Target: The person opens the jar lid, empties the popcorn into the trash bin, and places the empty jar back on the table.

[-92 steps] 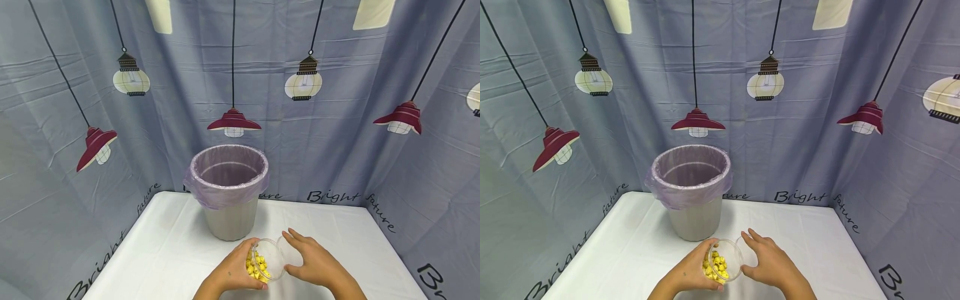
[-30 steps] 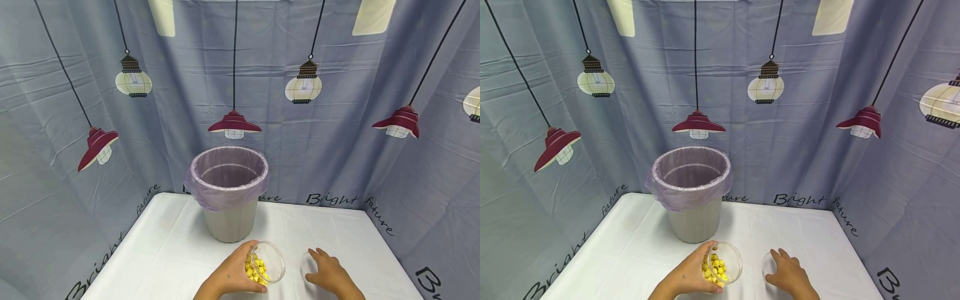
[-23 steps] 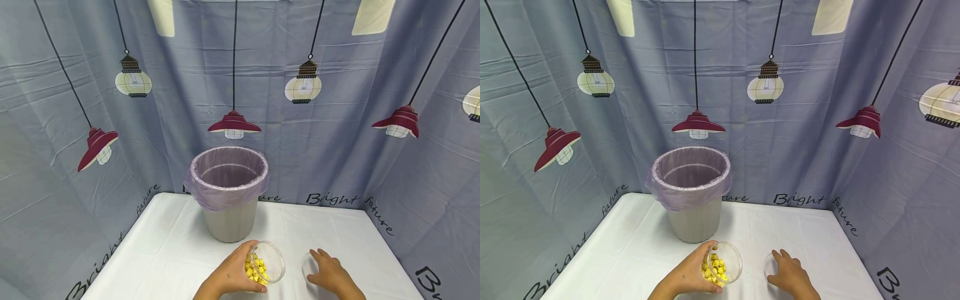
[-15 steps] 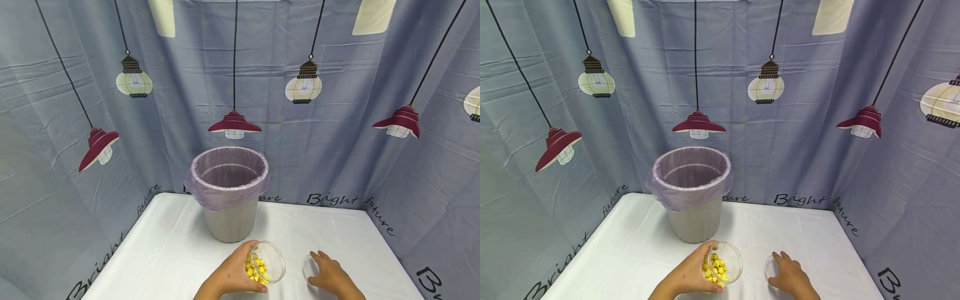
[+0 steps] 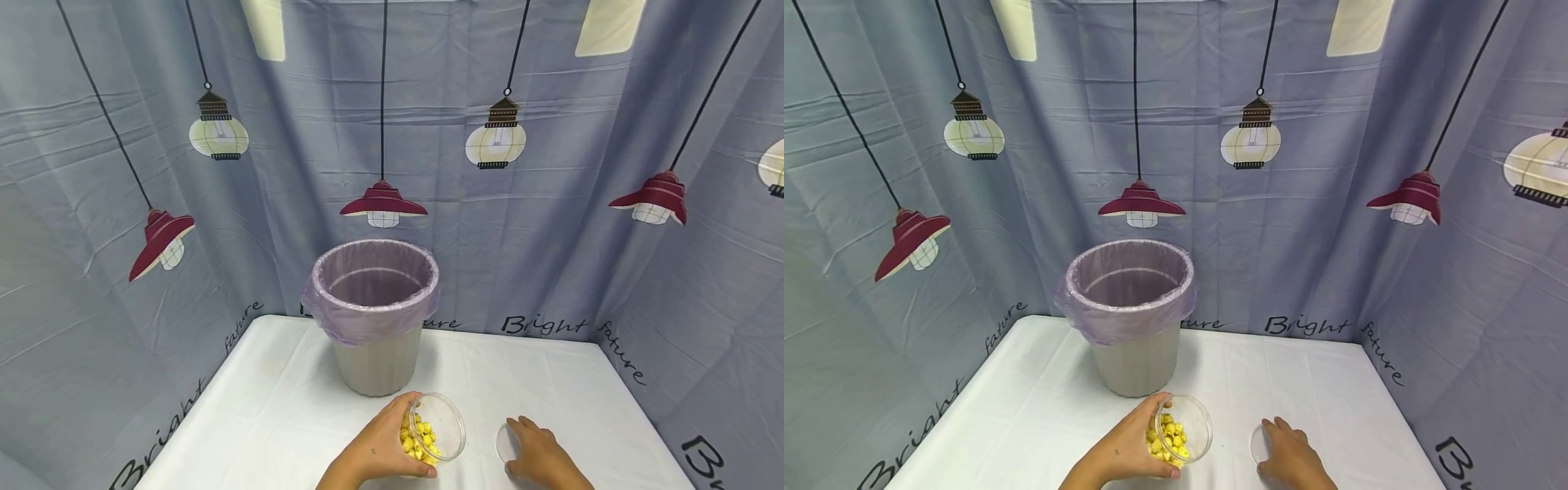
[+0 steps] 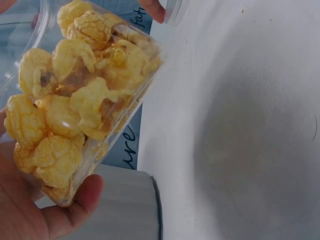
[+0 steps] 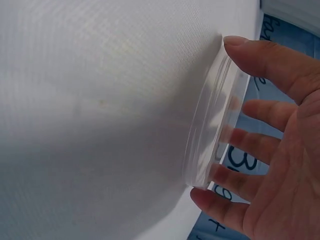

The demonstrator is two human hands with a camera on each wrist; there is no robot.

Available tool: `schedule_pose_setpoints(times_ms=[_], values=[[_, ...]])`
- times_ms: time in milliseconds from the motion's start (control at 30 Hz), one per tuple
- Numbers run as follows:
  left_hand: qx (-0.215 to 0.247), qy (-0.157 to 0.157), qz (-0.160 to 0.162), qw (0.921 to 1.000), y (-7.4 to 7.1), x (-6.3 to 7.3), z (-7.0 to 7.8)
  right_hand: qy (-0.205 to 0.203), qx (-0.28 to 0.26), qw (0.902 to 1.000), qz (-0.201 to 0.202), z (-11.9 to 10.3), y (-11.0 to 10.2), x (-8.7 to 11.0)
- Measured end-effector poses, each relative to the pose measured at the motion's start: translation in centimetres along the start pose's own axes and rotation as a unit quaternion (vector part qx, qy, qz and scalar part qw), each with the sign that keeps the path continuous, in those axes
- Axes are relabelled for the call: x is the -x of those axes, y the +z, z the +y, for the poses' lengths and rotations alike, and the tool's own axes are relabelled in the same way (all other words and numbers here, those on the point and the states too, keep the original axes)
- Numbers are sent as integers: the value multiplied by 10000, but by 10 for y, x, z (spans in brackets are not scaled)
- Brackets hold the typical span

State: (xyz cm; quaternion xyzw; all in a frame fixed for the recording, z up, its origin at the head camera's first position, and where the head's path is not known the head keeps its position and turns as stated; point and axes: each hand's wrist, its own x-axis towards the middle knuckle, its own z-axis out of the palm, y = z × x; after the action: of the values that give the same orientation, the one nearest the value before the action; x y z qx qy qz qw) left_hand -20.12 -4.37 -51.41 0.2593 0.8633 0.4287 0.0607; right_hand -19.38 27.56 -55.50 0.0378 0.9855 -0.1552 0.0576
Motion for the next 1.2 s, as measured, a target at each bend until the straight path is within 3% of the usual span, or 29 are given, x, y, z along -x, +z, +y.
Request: schedule_pose_setpoints(times_ms=[1200], values=[[94,56,-17,9999,-2,2,2,61,-167,9998,27,3,6,-1]])
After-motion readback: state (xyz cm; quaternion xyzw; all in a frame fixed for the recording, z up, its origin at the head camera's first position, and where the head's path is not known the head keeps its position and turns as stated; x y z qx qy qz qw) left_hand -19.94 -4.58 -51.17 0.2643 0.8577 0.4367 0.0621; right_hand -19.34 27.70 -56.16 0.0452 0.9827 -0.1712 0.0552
